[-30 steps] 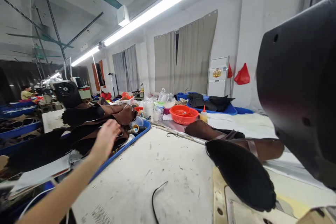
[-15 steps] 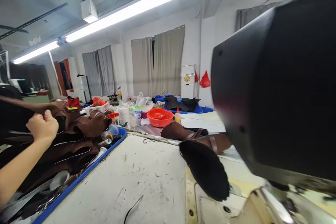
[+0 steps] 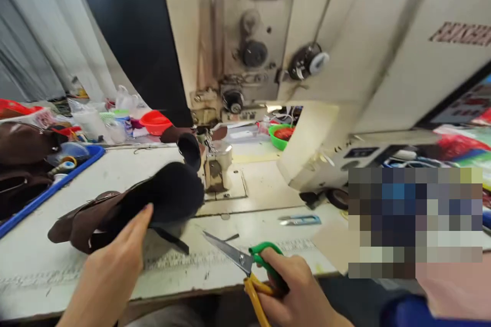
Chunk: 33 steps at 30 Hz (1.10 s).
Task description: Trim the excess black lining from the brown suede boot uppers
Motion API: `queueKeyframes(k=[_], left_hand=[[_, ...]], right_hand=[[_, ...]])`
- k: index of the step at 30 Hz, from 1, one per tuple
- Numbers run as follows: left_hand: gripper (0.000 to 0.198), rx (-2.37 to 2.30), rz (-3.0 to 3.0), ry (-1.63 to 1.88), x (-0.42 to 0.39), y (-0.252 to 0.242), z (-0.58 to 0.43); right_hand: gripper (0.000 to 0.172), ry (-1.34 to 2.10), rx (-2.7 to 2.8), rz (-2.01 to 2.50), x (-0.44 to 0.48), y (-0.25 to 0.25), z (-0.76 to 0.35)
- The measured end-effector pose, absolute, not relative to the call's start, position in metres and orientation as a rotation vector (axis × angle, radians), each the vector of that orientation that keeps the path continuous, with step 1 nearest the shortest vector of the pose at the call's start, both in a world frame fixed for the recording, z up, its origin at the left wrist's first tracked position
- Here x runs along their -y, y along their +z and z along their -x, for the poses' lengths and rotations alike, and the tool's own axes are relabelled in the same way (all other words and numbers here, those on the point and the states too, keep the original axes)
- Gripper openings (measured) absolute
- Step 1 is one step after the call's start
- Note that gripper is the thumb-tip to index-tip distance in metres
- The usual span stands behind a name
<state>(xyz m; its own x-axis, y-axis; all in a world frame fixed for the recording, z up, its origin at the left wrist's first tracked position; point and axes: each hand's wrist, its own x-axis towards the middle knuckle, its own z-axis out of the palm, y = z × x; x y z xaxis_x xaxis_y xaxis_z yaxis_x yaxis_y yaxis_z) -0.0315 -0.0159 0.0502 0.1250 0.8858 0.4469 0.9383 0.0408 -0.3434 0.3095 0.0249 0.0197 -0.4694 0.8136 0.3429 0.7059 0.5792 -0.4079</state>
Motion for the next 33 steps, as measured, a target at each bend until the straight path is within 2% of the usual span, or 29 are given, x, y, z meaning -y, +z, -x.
queueKeyframes(k=[4,6,8,10,14,19,21,23,28,33], left_hand=[[0.065,1.397,2.19,-0.154,0.032,0.046,-0.003],[0.063,1.196,2.26,-0.368,0.048,0.04,-0.001],[0.065,1.279,2.058,-0.604,0.062,0.038,0.011],[0.069,1.56,1.82,-0.691,0.068,0.043,0.025],[0.05,1.978,1.764,-0.772,0.062,0.069,0.029],[0.048,1.961,2.026,-1.097,0.046,0.075,-0.01],[0.036,1.829,2.216,-1.205,0.042,0.07,-0.018],[0.032,1.701,2.377,-1.024,0.037,0.067,-0.018],[0.059,1.502,2.407,-0.251,0.019,0.069,-0.024],[0.048,1.453,2.443,-0.054,0.004,0.072,-0.037]], right_hand=[[0.014,0.358,2.414,1.191,-0.012,0.03,-0.322],[0.018,0.402,2.462,1.203,-0.007,0.034,-0.325],[0.022,0.443,2.504,1.216,-0.002,0.035,-0.325],[0.025,0.449,2.53,1.208,0.001,0.032,-0.318],[0.028,0.371,2.531,1.137,0.003,0.03,-0.291],[0.027,0.33,2.493,1.24,0.006,0.038,-0.273],[0.025,0.311,2.497,1.372,0.011,0.036,-0.277],[0.024,0.342,2.507,1.476,0.018,0.031,-0.283],[0.028,0.41,2.474,1.554,0.033,0.018,-0.296],[0.022,0.471,2.426,1.525,0.037,0.022,-0.307]])
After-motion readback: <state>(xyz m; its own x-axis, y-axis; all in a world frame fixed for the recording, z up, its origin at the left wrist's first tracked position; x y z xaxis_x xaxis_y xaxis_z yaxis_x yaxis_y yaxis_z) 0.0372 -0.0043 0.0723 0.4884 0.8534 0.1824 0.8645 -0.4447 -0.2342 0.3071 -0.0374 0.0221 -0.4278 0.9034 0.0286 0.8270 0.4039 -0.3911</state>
